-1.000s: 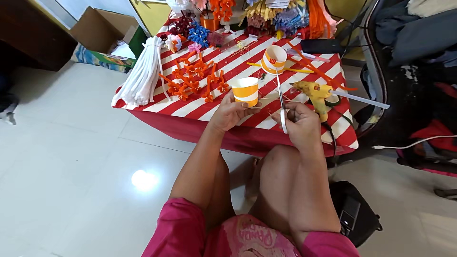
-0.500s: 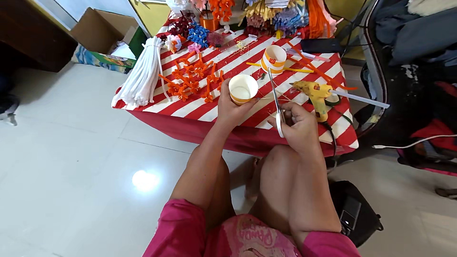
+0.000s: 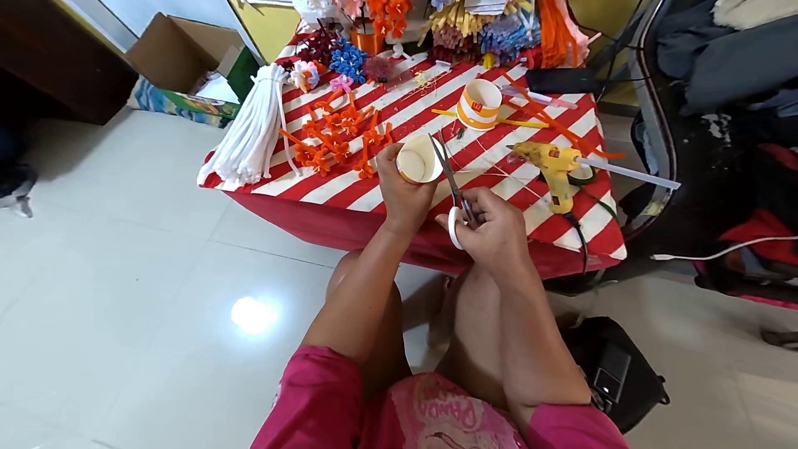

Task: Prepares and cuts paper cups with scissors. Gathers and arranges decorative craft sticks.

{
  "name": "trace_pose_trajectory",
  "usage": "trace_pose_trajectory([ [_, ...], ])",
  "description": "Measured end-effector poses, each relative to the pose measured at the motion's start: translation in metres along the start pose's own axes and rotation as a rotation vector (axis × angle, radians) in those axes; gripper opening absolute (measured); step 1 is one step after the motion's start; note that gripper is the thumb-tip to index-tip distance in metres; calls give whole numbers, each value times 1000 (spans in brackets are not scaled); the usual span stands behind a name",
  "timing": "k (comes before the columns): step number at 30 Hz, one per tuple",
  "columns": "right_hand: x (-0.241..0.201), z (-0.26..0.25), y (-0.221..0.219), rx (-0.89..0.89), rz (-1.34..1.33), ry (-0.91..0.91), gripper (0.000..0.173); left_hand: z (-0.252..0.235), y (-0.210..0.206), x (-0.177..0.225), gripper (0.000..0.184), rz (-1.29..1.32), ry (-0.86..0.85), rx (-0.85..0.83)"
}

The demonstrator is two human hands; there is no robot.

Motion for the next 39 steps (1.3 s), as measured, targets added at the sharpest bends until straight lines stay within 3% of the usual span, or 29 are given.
trace_pose_trajectory([
  [14, -9, 3, 3, 65, 117, 38, 25, 2, -4, -5, 65, 39, 119, 16],
  [21, -5, 3, 10, 20, 132, 36, 26, -5, -6, -11, 70, 155, 233, -154],
  [26, 4, -1, 16, -14, 110, -11, 23, -6, -10, -5, 69, 240, 209, -277],
  [32, 15, -3, 25, 41, 31, -68, 33, -7, -8, -8, 67, 99, 206, -228],
  [39, 7, -2, 12, -32, 123, -52, 38, -5, -7, -9, 67, -35, 147, -119],
])
Point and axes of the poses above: each hand's wrist, its own z-axis away from the middle knuckle, its own y-axis out of the back of the hand, x = y × z, the point moved 7 cm from there along -z, towards the middle knuckle, and after that the axes turned 8 degrees about z, right-handed, at the moved point
